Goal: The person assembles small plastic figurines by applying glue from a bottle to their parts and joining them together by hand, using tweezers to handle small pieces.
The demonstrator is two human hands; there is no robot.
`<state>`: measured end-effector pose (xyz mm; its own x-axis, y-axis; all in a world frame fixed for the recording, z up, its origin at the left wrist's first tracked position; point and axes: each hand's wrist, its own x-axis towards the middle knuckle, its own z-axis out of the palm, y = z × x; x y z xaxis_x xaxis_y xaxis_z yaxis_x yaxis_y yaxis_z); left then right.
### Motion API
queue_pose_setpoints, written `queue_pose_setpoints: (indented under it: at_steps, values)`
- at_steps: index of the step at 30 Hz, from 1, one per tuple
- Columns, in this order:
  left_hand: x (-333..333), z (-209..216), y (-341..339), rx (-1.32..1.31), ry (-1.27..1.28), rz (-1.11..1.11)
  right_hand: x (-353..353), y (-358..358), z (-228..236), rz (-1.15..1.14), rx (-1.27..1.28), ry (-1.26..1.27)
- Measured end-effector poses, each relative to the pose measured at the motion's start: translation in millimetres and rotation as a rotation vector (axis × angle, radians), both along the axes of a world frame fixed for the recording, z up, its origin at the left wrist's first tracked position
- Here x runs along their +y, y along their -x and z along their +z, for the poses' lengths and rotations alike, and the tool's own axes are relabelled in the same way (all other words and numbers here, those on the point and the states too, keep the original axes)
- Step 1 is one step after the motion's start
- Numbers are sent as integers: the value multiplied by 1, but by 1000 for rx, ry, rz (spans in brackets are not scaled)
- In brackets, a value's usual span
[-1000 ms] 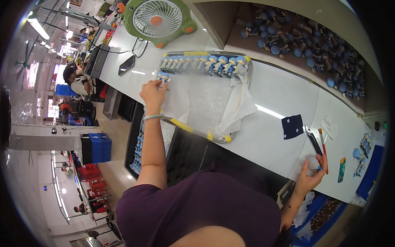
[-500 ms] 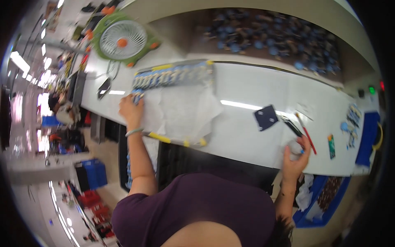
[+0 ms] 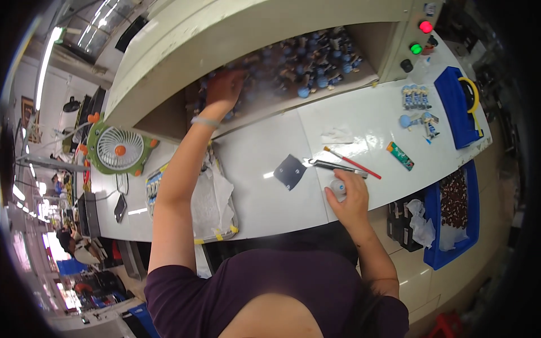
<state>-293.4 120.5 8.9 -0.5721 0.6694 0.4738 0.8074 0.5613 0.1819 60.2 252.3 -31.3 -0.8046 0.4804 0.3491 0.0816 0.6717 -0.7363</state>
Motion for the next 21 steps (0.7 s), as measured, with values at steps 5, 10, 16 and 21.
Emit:
queue_pose_setpoints:
  at_steps: [5,10,16,21]
  values:
    - [91,-14,62,323,-244,-16,0,-2,-2,4,0,-40]
    - [103,-12,71,289,-189,-25,1,-7,-5,-24,53,-16]
    - [50,12,33,307,-98,-73,7,-15,-5,17,171,6]
    - [-23,58,-115,-137,-164,-166,9,-28,-20,-11,399,-45]
